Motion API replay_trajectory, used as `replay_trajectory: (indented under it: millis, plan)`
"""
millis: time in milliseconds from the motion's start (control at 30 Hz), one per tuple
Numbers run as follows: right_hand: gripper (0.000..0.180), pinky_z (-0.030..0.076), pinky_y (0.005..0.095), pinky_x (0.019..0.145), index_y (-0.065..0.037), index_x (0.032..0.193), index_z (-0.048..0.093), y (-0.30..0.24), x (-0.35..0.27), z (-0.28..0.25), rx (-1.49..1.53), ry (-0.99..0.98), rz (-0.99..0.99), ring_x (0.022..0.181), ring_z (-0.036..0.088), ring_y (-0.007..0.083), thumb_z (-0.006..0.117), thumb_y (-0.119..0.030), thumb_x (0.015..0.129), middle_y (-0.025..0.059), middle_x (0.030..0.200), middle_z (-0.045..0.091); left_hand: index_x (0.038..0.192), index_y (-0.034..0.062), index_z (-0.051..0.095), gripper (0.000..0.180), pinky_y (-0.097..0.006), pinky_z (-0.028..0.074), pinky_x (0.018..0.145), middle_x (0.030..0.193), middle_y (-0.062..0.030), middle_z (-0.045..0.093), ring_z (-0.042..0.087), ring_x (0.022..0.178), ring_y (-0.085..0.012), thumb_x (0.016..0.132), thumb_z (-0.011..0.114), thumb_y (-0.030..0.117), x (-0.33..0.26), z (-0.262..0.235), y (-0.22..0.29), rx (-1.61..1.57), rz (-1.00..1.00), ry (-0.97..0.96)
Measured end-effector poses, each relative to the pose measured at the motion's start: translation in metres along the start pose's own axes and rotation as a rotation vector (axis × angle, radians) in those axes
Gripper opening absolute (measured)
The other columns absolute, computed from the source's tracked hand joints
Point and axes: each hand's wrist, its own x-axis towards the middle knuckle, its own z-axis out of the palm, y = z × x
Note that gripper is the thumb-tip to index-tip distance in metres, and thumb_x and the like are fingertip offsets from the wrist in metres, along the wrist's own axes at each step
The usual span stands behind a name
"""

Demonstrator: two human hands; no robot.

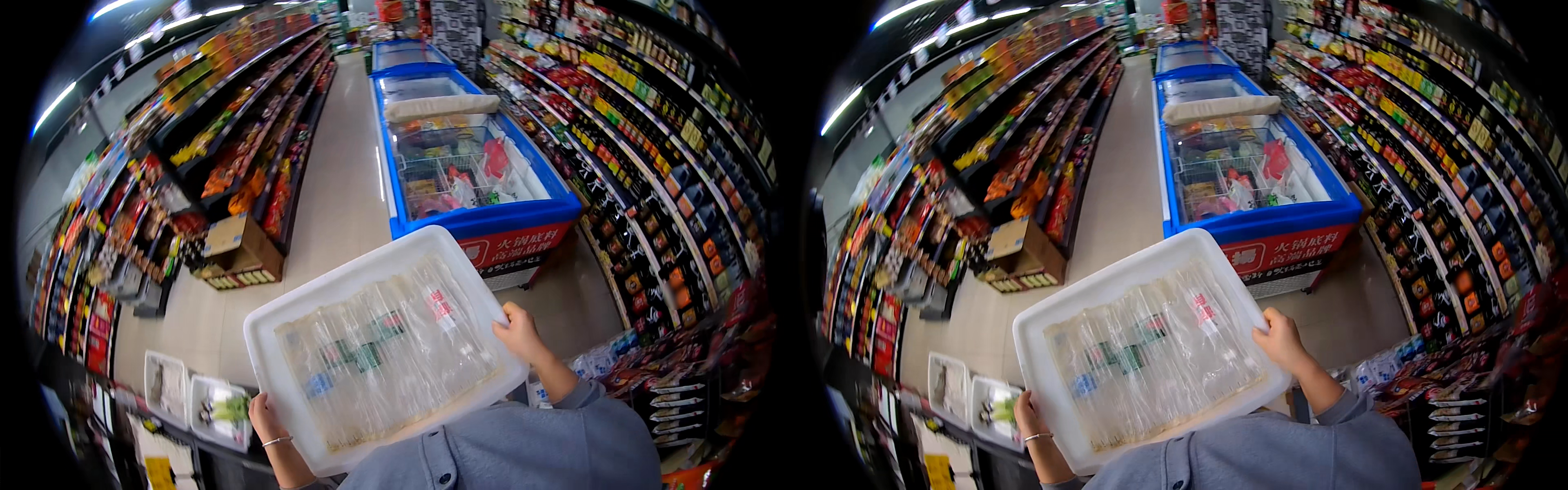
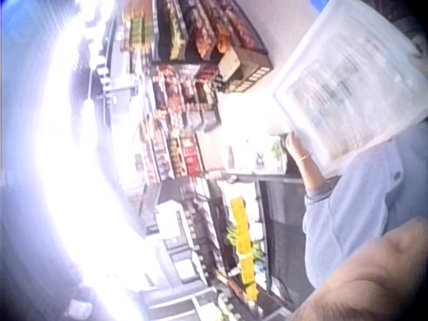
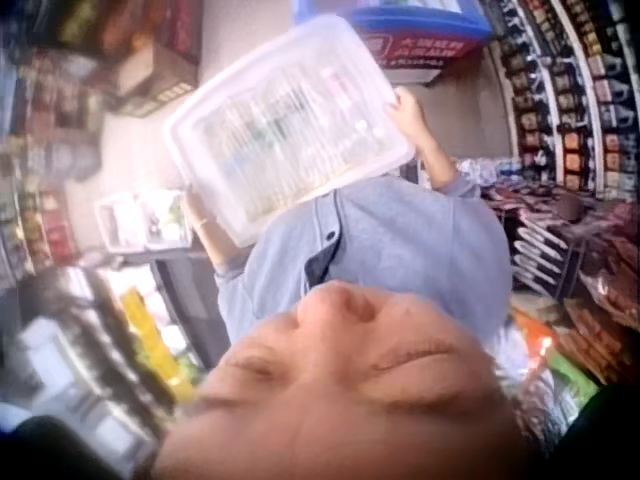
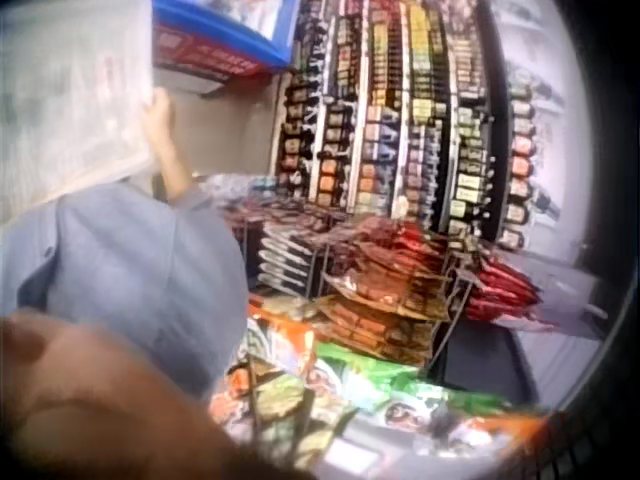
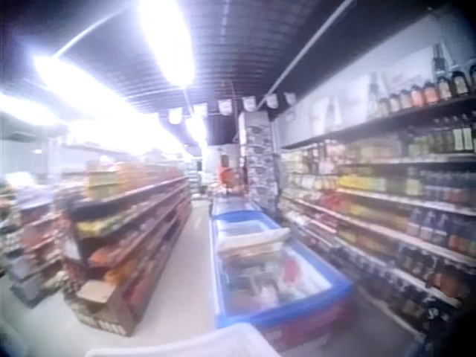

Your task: The person walks through a grocery store, picks up a cloth, and uses it to wipe the glass lids of a freezer. They then move to the produce section and arrange green vegetables, including celery and green onions, on a display shelf.

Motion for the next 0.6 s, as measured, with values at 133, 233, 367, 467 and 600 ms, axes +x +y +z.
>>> replay_trajectory:
  millis: [133,233,367,467,600]
  plan:
    - [0.019,0.042,0.0342,0.050,0.000,0.073,0.050,-0.001,0.073,0.000,-0.005,0.128,-0.025,0.053,0.055,0.0239,0.065,-0.011,0.070,0.0153,0.061,0.054,0.070,0.0053,0.054,0.010,-0.023,0.036,0.053,0.065,0.0030,0.045,0.044,0.060,-0.0083,0.077,0.057,0.012,0.069,0.090,0.026,-0.018,-0.084,-0.038]
    - [0.020,0.042,0.0346,0.051,0.000,0.072,0.050,0.007,0.103,-0.005,-0.013,0.159,0.059,0.054,0.056,0.0244,0.066,-0.011,0.069,0.0154,0.062,0.054,0.071,0.0050,0.055,0.010,-0.023,0.036,0.054,0.064,0.0029,0.045,0.044,0.059,-0.0085,0.077,0.056,0.013,0.100,0.165,0.042,-0.046,-0.033,-0.134]
    - [0.021,0.042,0.0348,0.051,0.000,0.071,0.049,0.028,0.159,-0.012,-0.032,0.195,0.151,0.055,0.055,0.0237,0.067,-0.012,0.068,0.0149,0.062,0.054,0.072,0.0045,0.056,0.011,-0.022,0.036,0.055,0.066,0.0031,0.046,0.043,0.059,-0.0086,0.077,0.056,0.013,0.143,0.249,0.053,0.053,-0.064,-0.250]
    - [0.021,0.042,0.0348,0.051,-0.001,0.070,0.049,0.060,0.208,-0.022,-0.035,0.250,0.125,0.053,0.053,0.0225,0.068,-0.011,0.067,0.0140,0.061,0.054,0.072,0.0052,0.057,0.011,-0.022,0.036,0.057,0.068,0.0032,0.046,0.042,0.060,-0.0089,0.076,0.058,0.015,0.156,0.328,0.051,0.035,-0.114,-0.303]
    - [0.021,0.041,0.0342,0.050,-0.002,0.070,0.050,0.118,0.297,-0.059,0.066,0.276,0.105,0.052,0.052,0.0183,0.069,-0.009,0.065,0.0125,0.059,0.053,0.075,0.0065,0.057,0.014,-0.026,0.037,0.059,0.070,0.0026,0.045,0.042,0.065,-0.0095,0.074,0.061,0.020,0.176,0.431,0.026,0.048,-0.178,-0.280]
